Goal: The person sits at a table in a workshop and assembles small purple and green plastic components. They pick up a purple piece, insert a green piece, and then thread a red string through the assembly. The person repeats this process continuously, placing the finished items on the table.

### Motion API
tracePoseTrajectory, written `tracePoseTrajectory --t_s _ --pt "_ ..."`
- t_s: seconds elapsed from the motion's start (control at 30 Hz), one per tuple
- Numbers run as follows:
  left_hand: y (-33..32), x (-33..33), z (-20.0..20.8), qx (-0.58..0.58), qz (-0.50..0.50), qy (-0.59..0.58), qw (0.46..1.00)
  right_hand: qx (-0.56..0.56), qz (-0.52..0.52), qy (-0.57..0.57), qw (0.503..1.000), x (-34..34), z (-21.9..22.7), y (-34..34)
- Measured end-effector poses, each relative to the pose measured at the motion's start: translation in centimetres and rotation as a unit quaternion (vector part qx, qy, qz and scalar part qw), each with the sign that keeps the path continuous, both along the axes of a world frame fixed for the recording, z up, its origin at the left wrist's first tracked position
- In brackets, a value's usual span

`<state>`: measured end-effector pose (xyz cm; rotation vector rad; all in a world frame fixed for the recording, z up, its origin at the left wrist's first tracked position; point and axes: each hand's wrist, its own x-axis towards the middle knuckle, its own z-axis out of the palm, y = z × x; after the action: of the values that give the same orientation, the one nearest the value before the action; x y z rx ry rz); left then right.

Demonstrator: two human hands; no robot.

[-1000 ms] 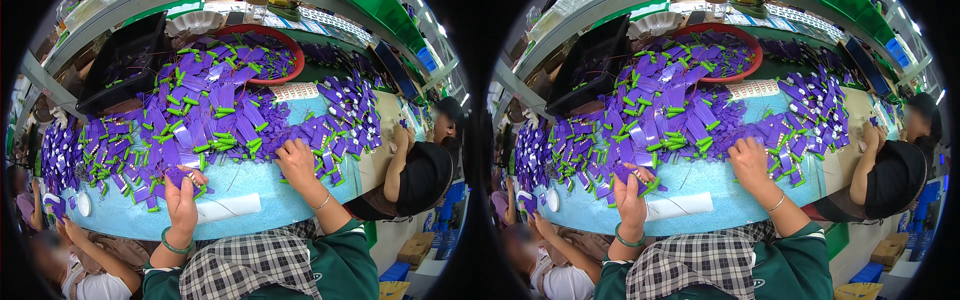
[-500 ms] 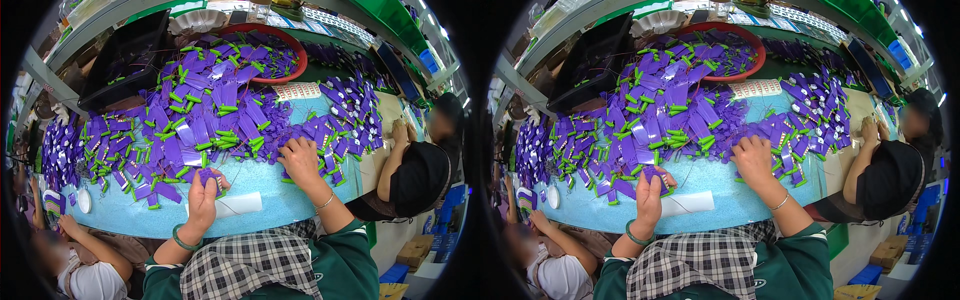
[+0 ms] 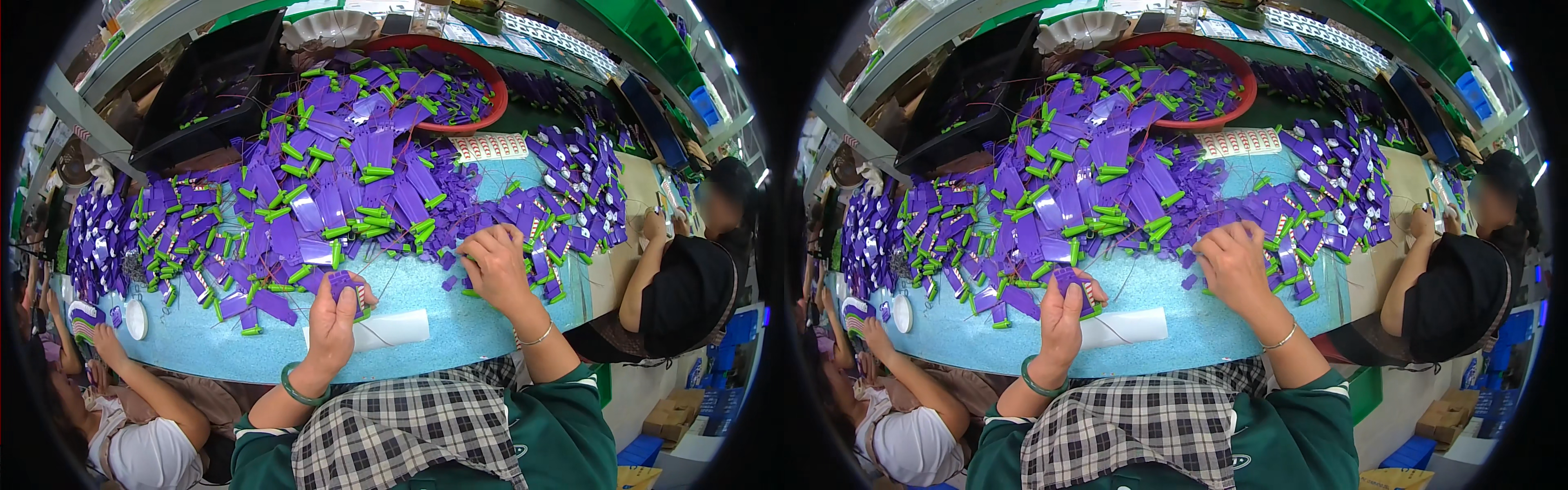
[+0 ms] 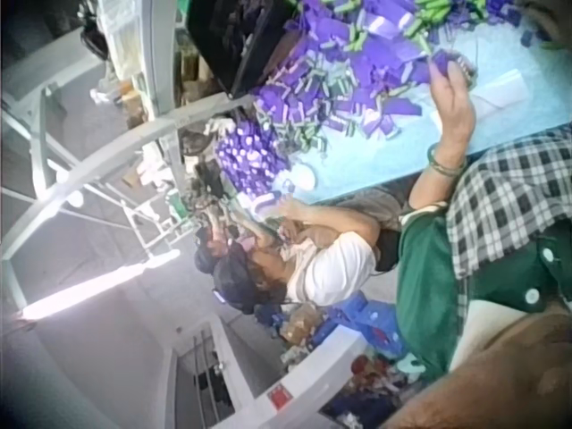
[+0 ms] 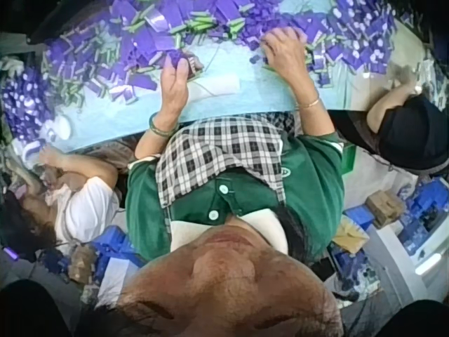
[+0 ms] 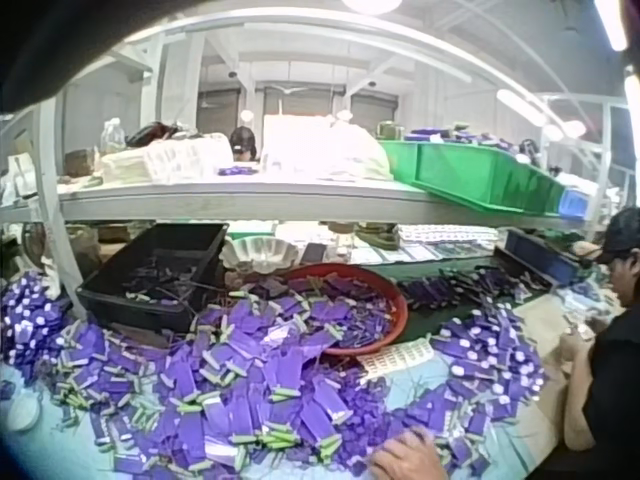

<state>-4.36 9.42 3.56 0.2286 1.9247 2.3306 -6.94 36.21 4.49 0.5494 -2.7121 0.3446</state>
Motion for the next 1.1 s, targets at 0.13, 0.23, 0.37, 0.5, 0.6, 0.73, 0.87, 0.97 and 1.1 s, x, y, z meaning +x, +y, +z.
tracePoseTrajectory --t_s 0.13,0.23,0.37,0.5,0.6,0.73,0.87,0.97,1.1 --pt "-0.1 0.0 -0.4 -0.005 -0.004 -0.001 1.0 0.045 0.088 -0.036 0.994 1.0 -0.2 -0.3" --pt "0.2 0.1 0.0 -0.003 -0.005 -0.005 1.0 0.091 0.114 -0.07 0.987 1.1 -0.8 -0.5" --pt "0.1 0.2 0.0 -0.025 -0.018 -0.007 1.0 -0.004 0.126 -0.128 0.984 1.1 -0.7 -0.4" --pt "0.4 0.4 -1.0 -0.043 -0.056 -0.021 0.997 -0.277 0.097 -0.241 0.925 1.8 1.6 -2.2" --pt "1.0 0.6 -0.8 -0.084 -0.122 -0.037 0.988 -0.538 0.071 -0.36 0.759 3.3 0.7 -3.7" --pt "1.6 1.0 -0.4 -0.157 -0.181 -0.018 0.971 -0.51 0.065 -0.289 0.807 4.2 0.6 -5.8" --pt "1.6 1.2 0.3 -0.232 -0.191 0.091 0.95 -0.388 0.076 -0.225 0.891 4.2 1.6 -6.6" --pt "1.5 1.1 1.0 -0.266 -0.193 0.127 0.936 -0.34 0.085 -0.14 0.926 4.3 1.6 -6.8" --pt "1.6 1.2 -0.1 -0.273 -0.173 0.138 0.936 -0.33 0.084 -0.138 0.93 4.2 1.8 -7.1"
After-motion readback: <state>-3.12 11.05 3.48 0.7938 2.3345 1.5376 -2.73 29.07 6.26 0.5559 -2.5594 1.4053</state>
